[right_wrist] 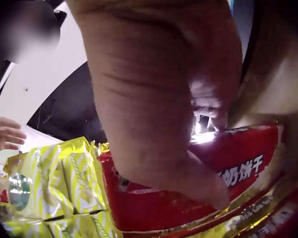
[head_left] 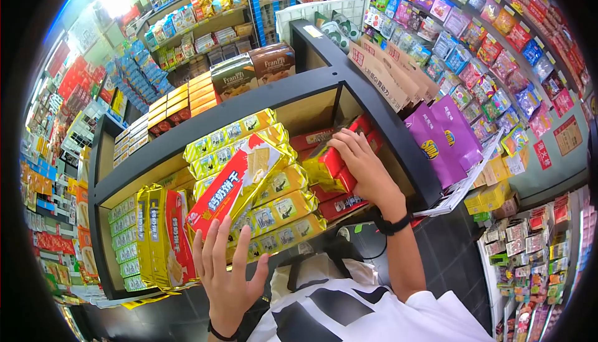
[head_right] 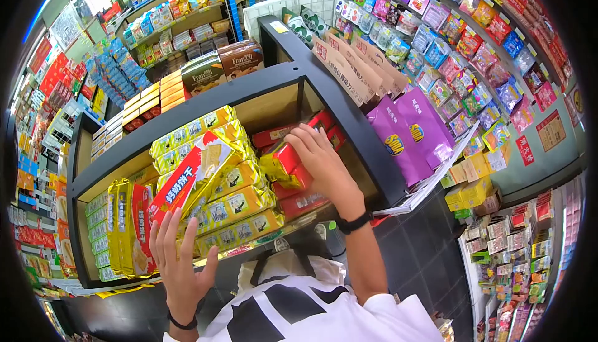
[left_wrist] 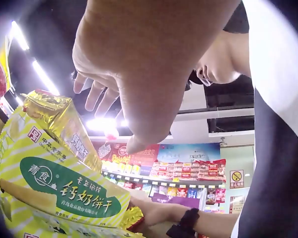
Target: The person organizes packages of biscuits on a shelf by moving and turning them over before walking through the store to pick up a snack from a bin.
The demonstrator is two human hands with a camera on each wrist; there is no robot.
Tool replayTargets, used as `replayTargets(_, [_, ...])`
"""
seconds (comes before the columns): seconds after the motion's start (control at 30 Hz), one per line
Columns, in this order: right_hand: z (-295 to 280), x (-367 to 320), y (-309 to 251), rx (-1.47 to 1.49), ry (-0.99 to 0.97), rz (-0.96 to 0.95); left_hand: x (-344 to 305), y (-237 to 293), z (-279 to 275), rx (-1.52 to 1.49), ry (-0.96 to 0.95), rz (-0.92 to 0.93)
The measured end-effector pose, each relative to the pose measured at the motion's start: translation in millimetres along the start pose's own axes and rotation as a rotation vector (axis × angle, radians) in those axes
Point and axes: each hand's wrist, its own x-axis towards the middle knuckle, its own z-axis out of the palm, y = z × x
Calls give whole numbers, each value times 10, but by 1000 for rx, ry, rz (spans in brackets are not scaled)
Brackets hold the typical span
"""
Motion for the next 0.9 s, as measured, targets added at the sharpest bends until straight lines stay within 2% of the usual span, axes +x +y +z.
replayTargets(0.2, [-169,-342,-158,316,160,64,118,20,69,-27,7,56])
replayTargets(0.33, [-331,-484,-252,557,266,28,145,73,117,-68,34,115])
replayTargets(0.43, [-407,-599,-250,691,368,52,154,132,115,-147,44,123])
replayTargets(0.5, [-577,-649,-327,716,427,40,205,179,116,-324,90,112])
replayTargets(0.57, [-715,-569,-417,746,293,-71,280,187,74,-492,107,116])
replayTargets(0.63, [-893,-480,-616,768,194,-170,351,252,70,-640,99,42])
replayTargets(0.77, [-1257,-266,-1355,752,141,-332,388,266,195,-868,94,57])
replayTargets(0.8, [-1247,-176,-1579,866,76,-342,393,303,192,-908,99,31])
replayTargets(0.83, [-1108,-144,-1849,971,168,-369,373,316,168,-934,104,0])
replayTargets(0.9, [-934,-48,-2107,922,138,-381,305,355,85,-967,131,-76])
